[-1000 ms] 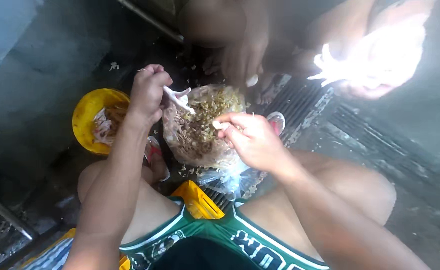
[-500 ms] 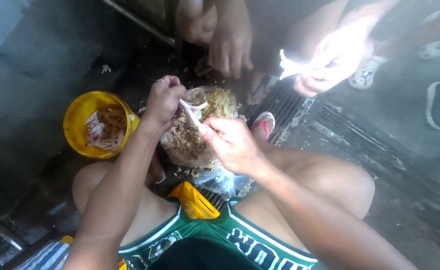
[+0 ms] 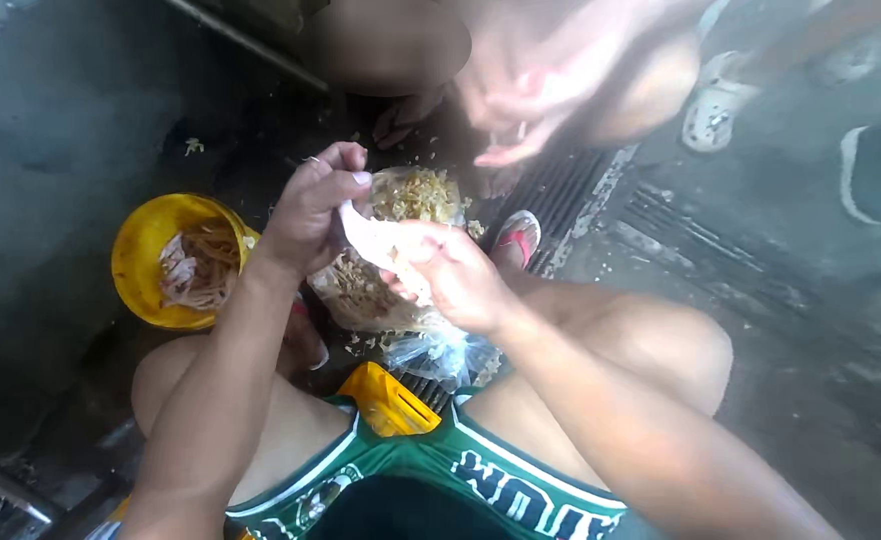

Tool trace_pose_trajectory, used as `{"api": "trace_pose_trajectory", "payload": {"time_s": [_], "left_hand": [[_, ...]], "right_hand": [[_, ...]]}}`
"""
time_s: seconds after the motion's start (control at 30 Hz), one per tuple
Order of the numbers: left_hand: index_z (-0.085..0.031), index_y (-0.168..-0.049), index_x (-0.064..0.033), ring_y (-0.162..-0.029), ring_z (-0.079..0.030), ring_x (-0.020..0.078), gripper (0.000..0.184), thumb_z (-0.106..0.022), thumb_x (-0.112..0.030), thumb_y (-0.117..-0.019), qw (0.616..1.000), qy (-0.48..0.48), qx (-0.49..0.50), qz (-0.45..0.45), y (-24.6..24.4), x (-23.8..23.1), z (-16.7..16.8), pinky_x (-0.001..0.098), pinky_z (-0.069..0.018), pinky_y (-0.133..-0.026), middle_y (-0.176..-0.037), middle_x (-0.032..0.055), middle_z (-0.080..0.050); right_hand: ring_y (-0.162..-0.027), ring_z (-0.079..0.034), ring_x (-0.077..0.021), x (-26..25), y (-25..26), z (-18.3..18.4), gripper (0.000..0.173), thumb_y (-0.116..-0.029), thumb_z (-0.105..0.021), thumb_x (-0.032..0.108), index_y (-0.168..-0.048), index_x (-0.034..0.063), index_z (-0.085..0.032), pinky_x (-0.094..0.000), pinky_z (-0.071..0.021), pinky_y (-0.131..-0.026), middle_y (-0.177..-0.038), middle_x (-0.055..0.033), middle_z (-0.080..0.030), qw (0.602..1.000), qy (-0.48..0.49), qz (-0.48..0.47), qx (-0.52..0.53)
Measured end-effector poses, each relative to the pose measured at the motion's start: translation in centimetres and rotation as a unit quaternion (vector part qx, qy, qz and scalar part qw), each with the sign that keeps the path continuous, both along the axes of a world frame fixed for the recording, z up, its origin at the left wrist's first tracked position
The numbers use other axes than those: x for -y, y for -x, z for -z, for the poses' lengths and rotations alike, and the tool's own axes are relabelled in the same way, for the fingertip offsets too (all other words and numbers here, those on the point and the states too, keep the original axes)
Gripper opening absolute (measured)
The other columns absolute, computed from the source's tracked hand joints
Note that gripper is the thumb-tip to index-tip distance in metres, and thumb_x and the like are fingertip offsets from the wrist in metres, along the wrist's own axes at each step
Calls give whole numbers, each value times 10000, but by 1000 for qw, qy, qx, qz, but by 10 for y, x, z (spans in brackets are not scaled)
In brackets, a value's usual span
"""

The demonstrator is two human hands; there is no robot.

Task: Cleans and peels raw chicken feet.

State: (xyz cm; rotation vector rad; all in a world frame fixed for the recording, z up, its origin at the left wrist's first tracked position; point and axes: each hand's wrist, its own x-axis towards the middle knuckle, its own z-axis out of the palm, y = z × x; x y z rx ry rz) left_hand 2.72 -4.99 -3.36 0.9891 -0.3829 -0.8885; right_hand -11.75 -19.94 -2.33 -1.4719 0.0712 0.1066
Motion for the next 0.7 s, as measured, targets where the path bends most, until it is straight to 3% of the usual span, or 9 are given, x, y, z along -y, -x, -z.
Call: {"api": "trace_pose_trajectory", "payload": {"time_s": [0.13,0.3,0.47,0.63,0.7], "left_hand": [[-526,-1024,-145,-531,-548,54,127,-522,-42,-950,999,3,44,-13,6,8,3,207,-500,-517,-634,-41,-538],[-515,-1025,-186,-498,-493,61,196,-514,-21,-919,986,22,62,-155,-19,-6,9,225,-472,-490,-622,-72,-494],[-541,-1088,-223,-550,-515,82,147,-498,-127,-985,985,132,41,-104,-46,-38,6,233,-465,-523,-634,-71,-486],[-567,-1157,-211,-580,-552,101,202,-655,-267,-984,986,158,12,-57,-34,-31,2,252,-492,-564,-664,-48,-534],[-580,-1138,-198,-584,-549,109,211,-683,-286,-976,986,164,6,-30,-32,-26,5,254,-478,-559,-671,-33,-538]], "right_hand": [[-478,-459,-108,-7,-2,0,285,-1093,-469,253,-942,77,-635,-230,-401,-410,-654,-24,-514,998,53,24,22],[-541,-513,-87,-8,5,-11,213,-1065,-491,166,-977,67,-658,-224,-456,-468,-699,3,-549,991,90,18,94],[-583,-519,-22,-7,22,-12,254,-1054,-515,188,-836,100,-610,-178,-445,-519,-667,48,-532,987,99,-23,127],[-652,-586,-12,1,20,-2,330,-1062,-473,259,-883,101,-700,-179,-510,-596,-712,55,-616,991,66,-47,109],[-647,-584,-24,0,20,2,368,-1062,-485,304,-787,122,-647,-198,-512,-597,-699,53,-602,992,65,-33,106]]}}
